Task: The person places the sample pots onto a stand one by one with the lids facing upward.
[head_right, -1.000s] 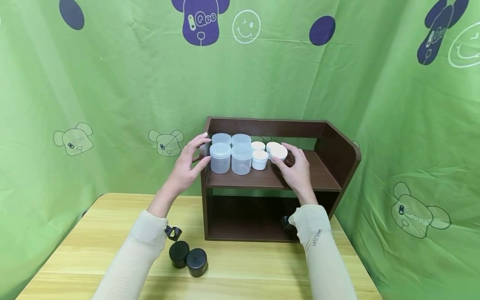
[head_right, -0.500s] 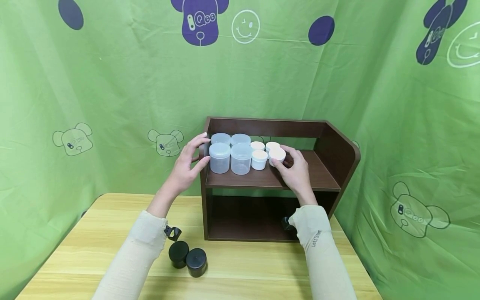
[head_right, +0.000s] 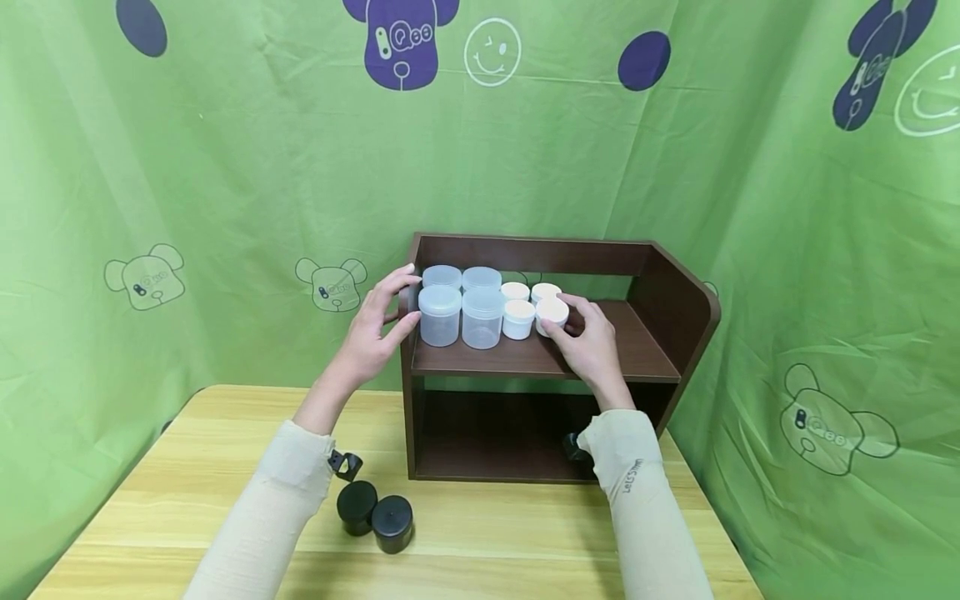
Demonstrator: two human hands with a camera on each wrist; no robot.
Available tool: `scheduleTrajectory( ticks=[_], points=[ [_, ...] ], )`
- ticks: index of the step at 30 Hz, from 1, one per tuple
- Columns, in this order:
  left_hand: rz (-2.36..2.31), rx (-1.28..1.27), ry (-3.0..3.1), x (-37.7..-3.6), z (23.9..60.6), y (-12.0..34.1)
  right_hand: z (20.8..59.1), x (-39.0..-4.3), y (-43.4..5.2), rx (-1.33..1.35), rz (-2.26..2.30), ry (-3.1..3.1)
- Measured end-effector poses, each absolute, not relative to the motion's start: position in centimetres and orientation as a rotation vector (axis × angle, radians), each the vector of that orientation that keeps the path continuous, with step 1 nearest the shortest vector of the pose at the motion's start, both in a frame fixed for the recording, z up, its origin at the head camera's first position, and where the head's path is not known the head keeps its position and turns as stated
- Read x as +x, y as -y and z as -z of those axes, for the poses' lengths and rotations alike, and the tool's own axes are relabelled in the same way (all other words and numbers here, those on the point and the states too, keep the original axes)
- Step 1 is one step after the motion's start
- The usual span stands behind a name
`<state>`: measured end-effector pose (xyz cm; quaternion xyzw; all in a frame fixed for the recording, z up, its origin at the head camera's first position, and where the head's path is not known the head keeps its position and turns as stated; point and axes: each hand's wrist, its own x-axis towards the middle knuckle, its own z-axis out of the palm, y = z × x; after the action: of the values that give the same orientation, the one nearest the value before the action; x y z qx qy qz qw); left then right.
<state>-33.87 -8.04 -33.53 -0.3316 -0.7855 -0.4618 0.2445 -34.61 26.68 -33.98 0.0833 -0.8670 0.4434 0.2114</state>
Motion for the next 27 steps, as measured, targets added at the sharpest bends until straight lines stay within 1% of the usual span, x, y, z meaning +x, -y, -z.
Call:
scheduleTrajectory(
  ticks=[27],
  points=[
    [1.270, -0.911, 2.134, -33.92, 33.55, 8.05, 33.92, -34.80, -26.74, 0.192, -1.181, 2.464]
  ],
)
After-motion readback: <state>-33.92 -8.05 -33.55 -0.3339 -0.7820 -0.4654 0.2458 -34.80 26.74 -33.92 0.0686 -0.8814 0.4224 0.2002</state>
